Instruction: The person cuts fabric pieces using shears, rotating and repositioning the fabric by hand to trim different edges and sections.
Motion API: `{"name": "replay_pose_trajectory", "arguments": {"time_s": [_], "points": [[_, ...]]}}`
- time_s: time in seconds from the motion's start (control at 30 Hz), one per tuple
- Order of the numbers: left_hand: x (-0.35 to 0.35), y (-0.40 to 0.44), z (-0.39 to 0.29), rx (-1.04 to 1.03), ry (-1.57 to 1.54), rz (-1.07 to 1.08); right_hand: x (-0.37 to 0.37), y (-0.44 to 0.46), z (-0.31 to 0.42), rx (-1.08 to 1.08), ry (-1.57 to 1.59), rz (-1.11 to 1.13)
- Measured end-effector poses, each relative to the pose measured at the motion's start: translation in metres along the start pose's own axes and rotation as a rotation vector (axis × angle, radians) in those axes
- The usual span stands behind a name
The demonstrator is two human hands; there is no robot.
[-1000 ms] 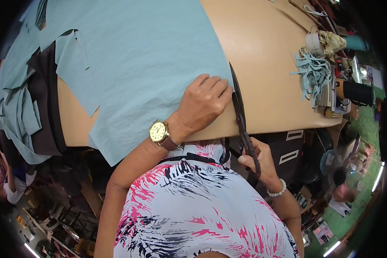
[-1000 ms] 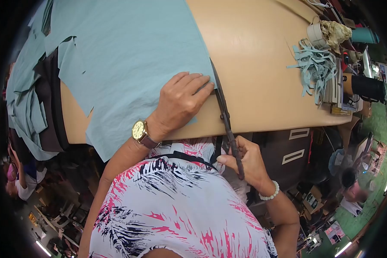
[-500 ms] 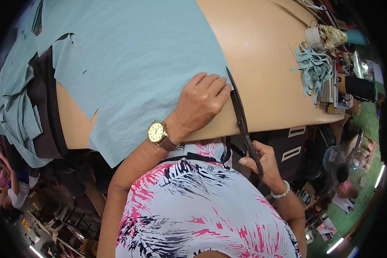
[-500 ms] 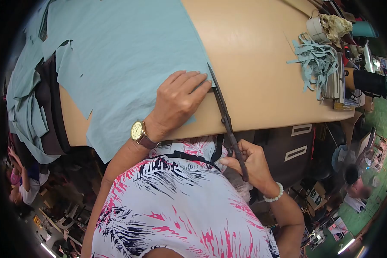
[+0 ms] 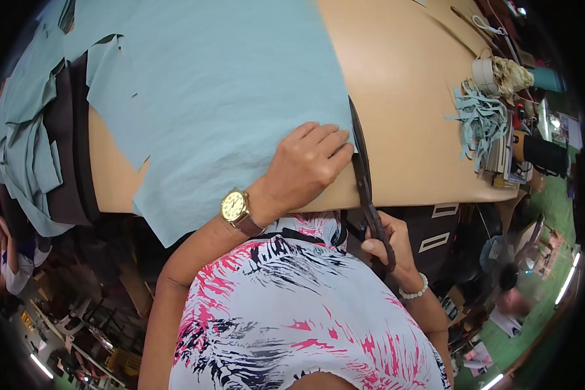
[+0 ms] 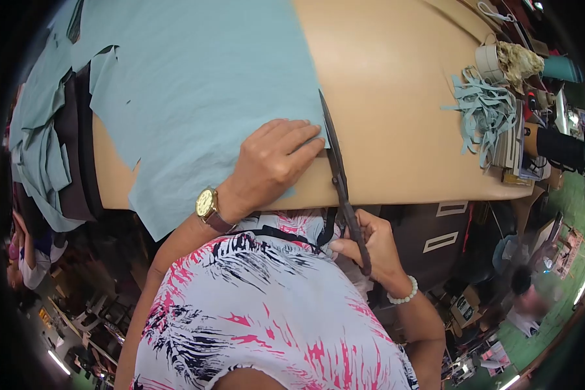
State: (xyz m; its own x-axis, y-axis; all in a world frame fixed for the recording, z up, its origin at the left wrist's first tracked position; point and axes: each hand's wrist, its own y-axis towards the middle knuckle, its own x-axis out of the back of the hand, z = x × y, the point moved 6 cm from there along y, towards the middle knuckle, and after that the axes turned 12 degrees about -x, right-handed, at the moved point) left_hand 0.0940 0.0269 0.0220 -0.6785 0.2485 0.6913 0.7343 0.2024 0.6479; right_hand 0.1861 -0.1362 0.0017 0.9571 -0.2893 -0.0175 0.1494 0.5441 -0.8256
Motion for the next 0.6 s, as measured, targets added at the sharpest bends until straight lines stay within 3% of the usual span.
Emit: {"name": "replay_pose_trajectory", "arguments": {"time_s": [0.6], "points": [[0.0016,-0.0056,-0.0085,0.013,-0.024,0.018,-0.0101,0.0044,0.0052,0.008,0.015,-0.023]]}}
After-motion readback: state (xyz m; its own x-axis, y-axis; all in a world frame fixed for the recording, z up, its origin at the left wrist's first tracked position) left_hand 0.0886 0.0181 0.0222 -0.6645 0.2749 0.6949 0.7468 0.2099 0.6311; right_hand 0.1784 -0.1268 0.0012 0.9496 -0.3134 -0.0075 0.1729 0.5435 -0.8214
